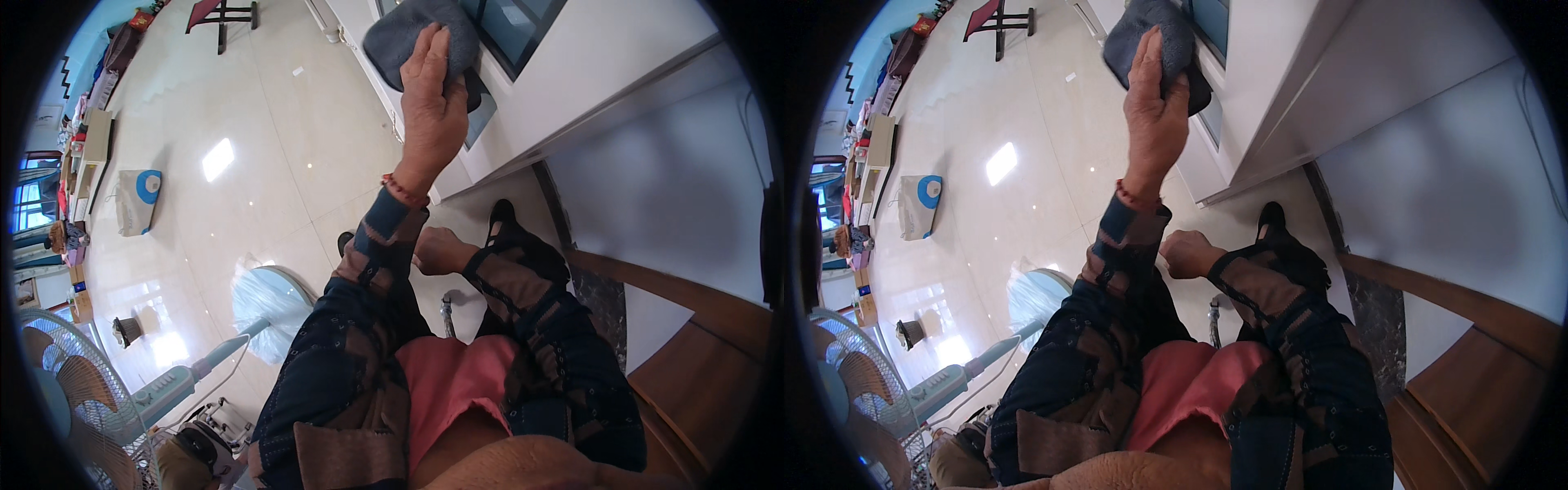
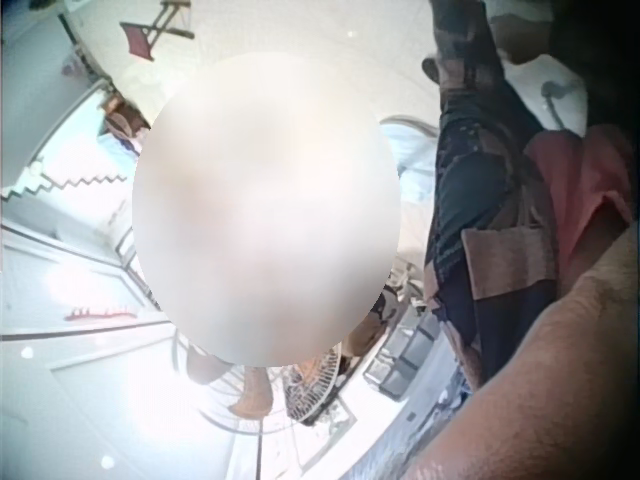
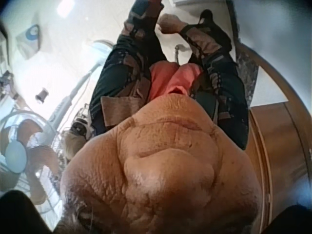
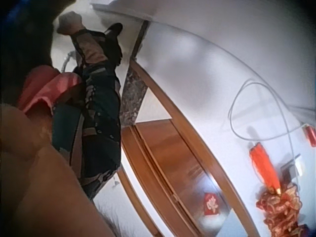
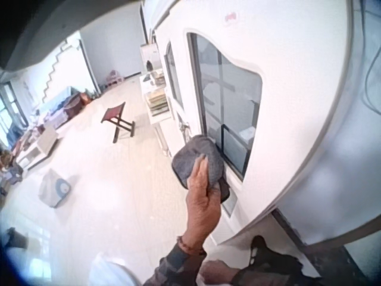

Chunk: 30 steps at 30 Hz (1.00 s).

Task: The person wipes the surfaces of a white cabinet and a wooden door frame using a gray cloth. They clean the sides, top, and glass panels of the cabinet, then briefly handle a small black object before continuing to wipe the cabinet.

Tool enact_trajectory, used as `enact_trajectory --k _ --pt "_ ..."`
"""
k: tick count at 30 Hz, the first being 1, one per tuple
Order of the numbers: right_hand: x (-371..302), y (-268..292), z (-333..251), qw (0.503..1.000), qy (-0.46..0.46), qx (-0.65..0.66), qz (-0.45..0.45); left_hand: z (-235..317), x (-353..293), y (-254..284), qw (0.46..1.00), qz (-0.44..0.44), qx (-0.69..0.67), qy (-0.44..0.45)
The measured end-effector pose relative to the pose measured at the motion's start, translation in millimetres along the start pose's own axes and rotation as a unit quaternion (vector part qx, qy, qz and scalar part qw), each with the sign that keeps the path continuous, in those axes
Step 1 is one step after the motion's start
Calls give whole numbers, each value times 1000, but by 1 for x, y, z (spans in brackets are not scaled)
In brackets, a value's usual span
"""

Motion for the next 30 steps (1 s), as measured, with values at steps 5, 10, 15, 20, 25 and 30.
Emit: enact_trajectory --k 5,10,15,20,25,30 --pt "-5 -5 1 995 47 36 84 10 -28 0 997 74 -11 5" --pt "-3 -3 0 998 37 24 50 -17 -73 -8 996 4 -39 77" --pt "7 -16 2 999 -22 -8 -25 -90 -124 -14 969 -172 70 162" --pt "8 -14 2 998 -36 -17 -38 -145 -112 9 905 -23 36 423" --pt "4 -16 3 999 -18 -34 -29 -137 -87 -11 972 -31 58 227" --pt "-2 -7 0 997 -40 -27 -63 -137 -107 -23 963 -96 161 193"
Point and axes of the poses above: each hand's wrist, its own x-axis towards the middle knuckle, its own y-axis out of the back of the hand, z = x × y, the point moved 8 cm from there along x, towards the middle knuckle, and after that the axes turned 11 degrees about z, right-handed, at the moved point
